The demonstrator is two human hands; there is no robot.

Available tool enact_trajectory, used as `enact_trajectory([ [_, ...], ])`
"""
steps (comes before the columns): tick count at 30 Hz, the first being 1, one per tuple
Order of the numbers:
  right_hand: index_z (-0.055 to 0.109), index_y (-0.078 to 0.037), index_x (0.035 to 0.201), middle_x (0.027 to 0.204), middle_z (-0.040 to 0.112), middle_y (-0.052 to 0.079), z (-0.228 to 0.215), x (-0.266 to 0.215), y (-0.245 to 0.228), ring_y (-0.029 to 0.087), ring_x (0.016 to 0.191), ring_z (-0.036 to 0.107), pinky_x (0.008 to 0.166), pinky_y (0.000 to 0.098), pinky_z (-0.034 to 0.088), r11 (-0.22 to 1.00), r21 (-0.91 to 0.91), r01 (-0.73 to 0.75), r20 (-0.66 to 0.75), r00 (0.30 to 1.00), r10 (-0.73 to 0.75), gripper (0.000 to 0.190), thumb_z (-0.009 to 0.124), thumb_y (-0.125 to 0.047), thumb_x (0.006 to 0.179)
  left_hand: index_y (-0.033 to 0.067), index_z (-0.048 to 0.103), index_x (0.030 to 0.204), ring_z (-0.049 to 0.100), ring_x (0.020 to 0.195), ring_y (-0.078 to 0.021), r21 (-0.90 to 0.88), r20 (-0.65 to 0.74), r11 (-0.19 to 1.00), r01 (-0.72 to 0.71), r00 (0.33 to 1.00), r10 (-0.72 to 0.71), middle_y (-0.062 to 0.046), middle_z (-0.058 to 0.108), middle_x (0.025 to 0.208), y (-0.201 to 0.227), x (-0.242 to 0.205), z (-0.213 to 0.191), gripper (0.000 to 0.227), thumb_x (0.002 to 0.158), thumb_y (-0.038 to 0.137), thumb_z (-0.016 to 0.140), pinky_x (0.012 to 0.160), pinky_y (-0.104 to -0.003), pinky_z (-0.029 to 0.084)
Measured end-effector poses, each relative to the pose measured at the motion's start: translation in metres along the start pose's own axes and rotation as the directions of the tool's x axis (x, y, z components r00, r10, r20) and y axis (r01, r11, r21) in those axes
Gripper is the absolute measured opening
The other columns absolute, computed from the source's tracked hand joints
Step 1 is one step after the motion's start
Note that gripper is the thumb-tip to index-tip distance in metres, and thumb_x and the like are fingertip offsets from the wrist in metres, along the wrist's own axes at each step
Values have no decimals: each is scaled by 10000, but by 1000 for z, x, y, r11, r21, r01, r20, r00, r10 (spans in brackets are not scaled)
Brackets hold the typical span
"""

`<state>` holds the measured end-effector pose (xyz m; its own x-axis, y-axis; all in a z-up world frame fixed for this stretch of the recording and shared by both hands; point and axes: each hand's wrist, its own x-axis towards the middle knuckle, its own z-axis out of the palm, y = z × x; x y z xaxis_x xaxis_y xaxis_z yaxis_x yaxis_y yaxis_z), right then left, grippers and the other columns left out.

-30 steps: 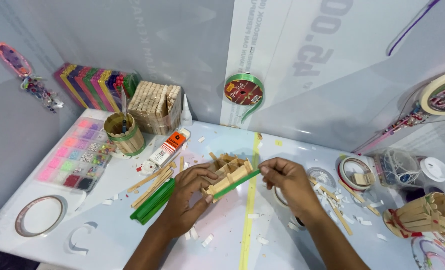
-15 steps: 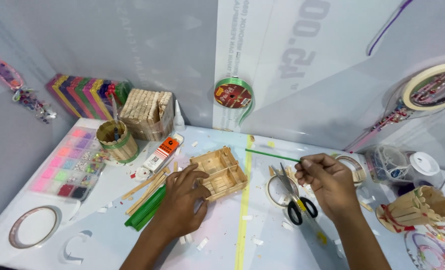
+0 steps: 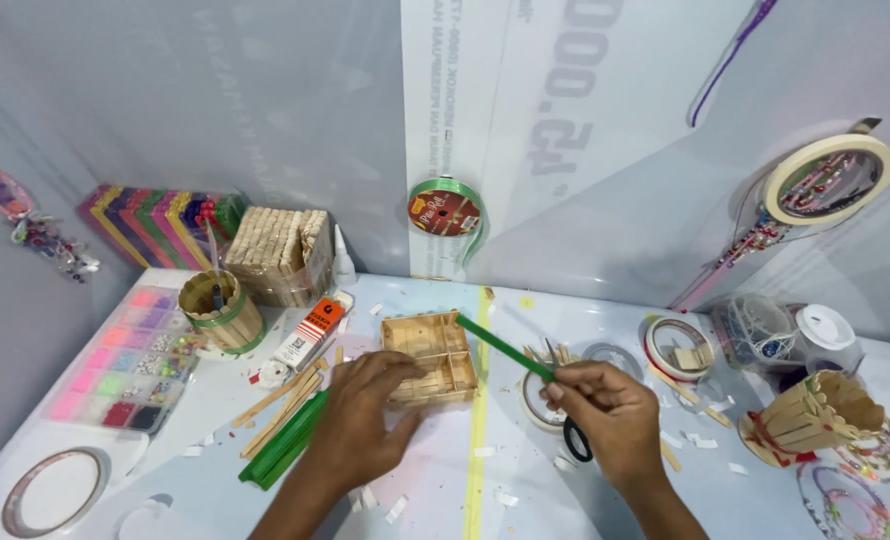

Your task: Assembling and finishing the exterior of a small wooden box using sticks and glue.

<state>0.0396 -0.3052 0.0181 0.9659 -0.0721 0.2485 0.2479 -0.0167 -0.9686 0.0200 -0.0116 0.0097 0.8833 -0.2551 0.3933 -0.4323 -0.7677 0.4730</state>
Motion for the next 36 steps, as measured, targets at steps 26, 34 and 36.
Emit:
enact_trajectory([
  [26, 815, -67, 1048, 878, 814, 162, -45, 28, 2, 262, 740, 750, 661, 376, 608, 696, -718, -1, 88, 992, 92, 209, 756, -13, 854, 27, 767, 1180, 702, 609, -168, -852, -131, 483, 202, 811, -570, -132, 735, 762, 27, 44, 1, 268, 938, 122, 703, 590, -282, 597],
  [34, 776, -143, 980, 846, 749, 77, -35, 24, 2, 248, 790, 700, 705, 394, 526, 469, -856, -215, 24, 891, 453, 267, 843, -298, 774, -21, 779, 1063, 713, 560, -195, -778, -171, 582, 234, 814, -556, -165, 757, 738, 4, 36, 21, 212, 897, 110, 757, 523, -305, 619],
  [36, 752, -251, 926, 814, 701, -64, -31, 26, 17, 133, 780, 642, 673, 321, 449, 352, -895, -275, -58, 853, 520, 259, 829, -453, 783, -52, 767, 1036, 737, 601, -199, -764, -217, 613, 200, 815, -537, -167, 770, 756, 3, 35, 19, 233, 889, 128, 746, 523, -308, 681],
])
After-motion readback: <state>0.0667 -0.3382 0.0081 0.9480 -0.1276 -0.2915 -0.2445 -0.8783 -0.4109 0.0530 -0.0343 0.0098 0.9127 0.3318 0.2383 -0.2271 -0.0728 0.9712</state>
